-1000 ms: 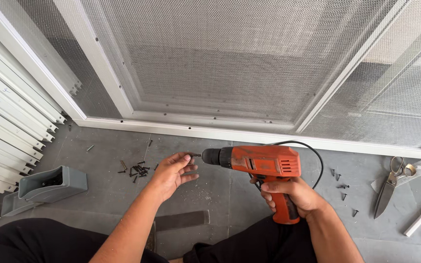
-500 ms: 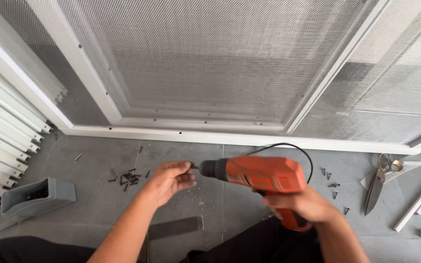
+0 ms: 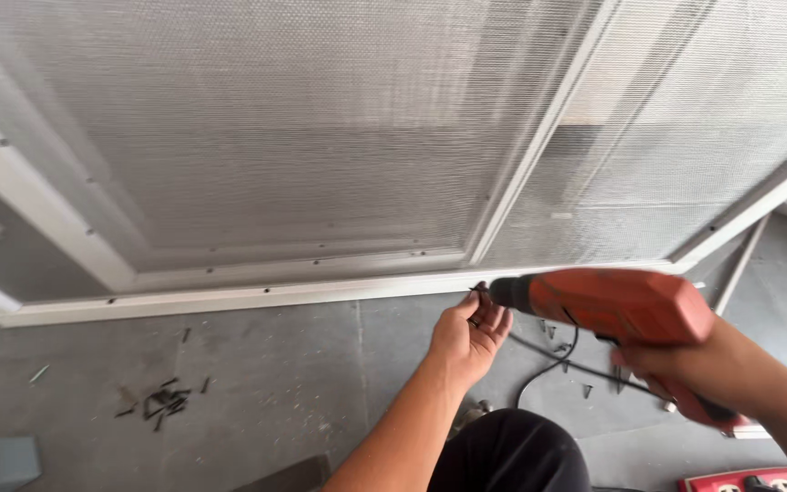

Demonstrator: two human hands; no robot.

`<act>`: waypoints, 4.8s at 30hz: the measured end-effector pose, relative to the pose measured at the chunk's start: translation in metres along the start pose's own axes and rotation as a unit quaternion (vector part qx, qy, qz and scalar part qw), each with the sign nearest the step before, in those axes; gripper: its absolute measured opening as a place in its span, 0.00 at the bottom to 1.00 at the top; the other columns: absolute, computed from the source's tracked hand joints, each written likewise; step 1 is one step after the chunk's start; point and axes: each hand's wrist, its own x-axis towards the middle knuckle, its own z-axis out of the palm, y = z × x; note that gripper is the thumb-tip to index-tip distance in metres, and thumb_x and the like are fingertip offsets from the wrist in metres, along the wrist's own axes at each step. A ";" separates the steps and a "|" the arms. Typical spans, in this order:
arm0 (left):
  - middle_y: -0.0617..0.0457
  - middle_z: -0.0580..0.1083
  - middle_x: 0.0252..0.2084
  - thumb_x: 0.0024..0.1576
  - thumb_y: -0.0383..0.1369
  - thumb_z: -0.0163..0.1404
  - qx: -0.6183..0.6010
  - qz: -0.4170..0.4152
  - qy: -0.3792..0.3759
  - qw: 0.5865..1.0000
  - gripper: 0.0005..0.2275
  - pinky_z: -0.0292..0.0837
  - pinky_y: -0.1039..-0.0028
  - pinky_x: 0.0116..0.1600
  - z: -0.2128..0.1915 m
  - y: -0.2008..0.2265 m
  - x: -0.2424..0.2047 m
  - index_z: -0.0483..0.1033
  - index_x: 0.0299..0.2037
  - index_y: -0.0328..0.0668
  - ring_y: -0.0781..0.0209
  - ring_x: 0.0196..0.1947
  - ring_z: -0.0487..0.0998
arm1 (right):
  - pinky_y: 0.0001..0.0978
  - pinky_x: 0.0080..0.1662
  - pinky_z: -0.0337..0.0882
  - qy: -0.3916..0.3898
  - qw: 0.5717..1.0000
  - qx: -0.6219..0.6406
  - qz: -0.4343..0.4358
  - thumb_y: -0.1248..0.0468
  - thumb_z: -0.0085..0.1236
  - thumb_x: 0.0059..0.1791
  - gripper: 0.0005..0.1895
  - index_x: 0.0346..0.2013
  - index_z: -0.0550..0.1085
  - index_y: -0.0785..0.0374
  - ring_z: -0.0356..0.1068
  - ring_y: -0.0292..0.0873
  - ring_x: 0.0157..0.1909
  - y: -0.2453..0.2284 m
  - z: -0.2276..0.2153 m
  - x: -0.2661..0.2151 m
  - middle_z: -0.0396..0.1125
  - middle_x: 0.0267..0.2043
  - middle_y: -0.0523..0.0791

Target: The person uses a corded power drill to drive screws into the bottom frame of a white window screen. They repeatedly pick up screws from the floor and secure them along the frame, occasionally adjusting the screen's position.

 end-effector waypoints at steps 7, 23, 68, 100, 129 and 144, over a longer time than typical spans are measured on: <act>0.49 0.79 0.43 0.65 0.26 0.43 -0.003 0.063 0.026 0.998 0.06 0.79 0.61 0.58 -0.016 0.023 0.061 0.74 0.44 0.37 0.56 0.45 0.82 | 0.38 0.38 0.78 -0.030 0.997 -0.026 -0.071 0.68 0.66 0.38 0.36 0.62 0.72 0.53 0.78 0.41 0.34 -0.052 0.009 0.060 0.79 0.36 0.45; 0.47 0.76 0.43 0.63 0.23 0.42 0.188 0.071 0.091 0.975 0.06 0.79 0.58 0.54 -0.003 0.050 0.056 0.72 0.46 0.36 0.53 0.43 0.81 | 0.37 0.29 0.72 -0.115 0.986 -0.090 -0.085 0.67 0.63 0.40 0.18 0.44 0.78 0.66 0.70 0.40 0.23 -0.109 0.006 0.091 0.71 0.25 0.45; 0.51 0.76 0.23 0.60 0.29 0.46 0.629 0.624 -0.130 0.445 0.10 0.71 0.70 0.30 0.197 0.031 0.018 0.79 0.29 0.39 0.61 0.22 0.76 | 0.42 0.34 0.69 -0.144 0.903 -0.403 -0.034 0.64 0.61 0.40 0.07 0.25 0.76 0.66 0.69 0.45 0.28 -0.172 -0.014 0.138 0.70 0.25 0.47; 0.52 0.75 0.24 0.62 0.31 0.45 0.620 0.640 -0.122 0.438 0.11 0.70 0.70 0.31 0.192 0.029 0.023 0.78 0.31 0.39 0.62 0.23 0.75 | 0.40 0.33 0.69 -0.152 0.899 -0.408 -0.049 0.62 0.61 0.40 0.10 0.27 0.76 0.68 0.68 0.45 0.28 -0.171 -0.017 0.146 0.70 0.25 0.48; 0.53 0.76 0.24 0.61 0.31 0.45 0.616 0.646 -0.103 0.438 0.10 0.71 0.70 0.31 0.191 0.026 0.023 0.79 0.32 0.40 0.62 0.23 0.76 | 0.40 0.35 0.69 -0.147 0.893 -0.422 -0.056 0.62 0.62 0.40 0.11 0.33 0.79 0.64 0.68 0.43 0.28 -0.176 -0.018 0.138 0.69 0.25 0.45; 0.55 0.76 0.24 0.62 0.31 0.44 0.622 0.644 -0.103 0.433 0.11 0.72 0.71 0.31 0.190 0.025 0.023 0.80 0.31 0.41 0.64 0.23 0.76 | 0.39 0.35 0.70 -0.143 0.896 -0.418 -0.055 0.64 0.62 0.39 0.10 0.32 0.79 0.66 0.69 0.42 0.28 -0.174 -0.019 0.139 0.70 0.25 0.46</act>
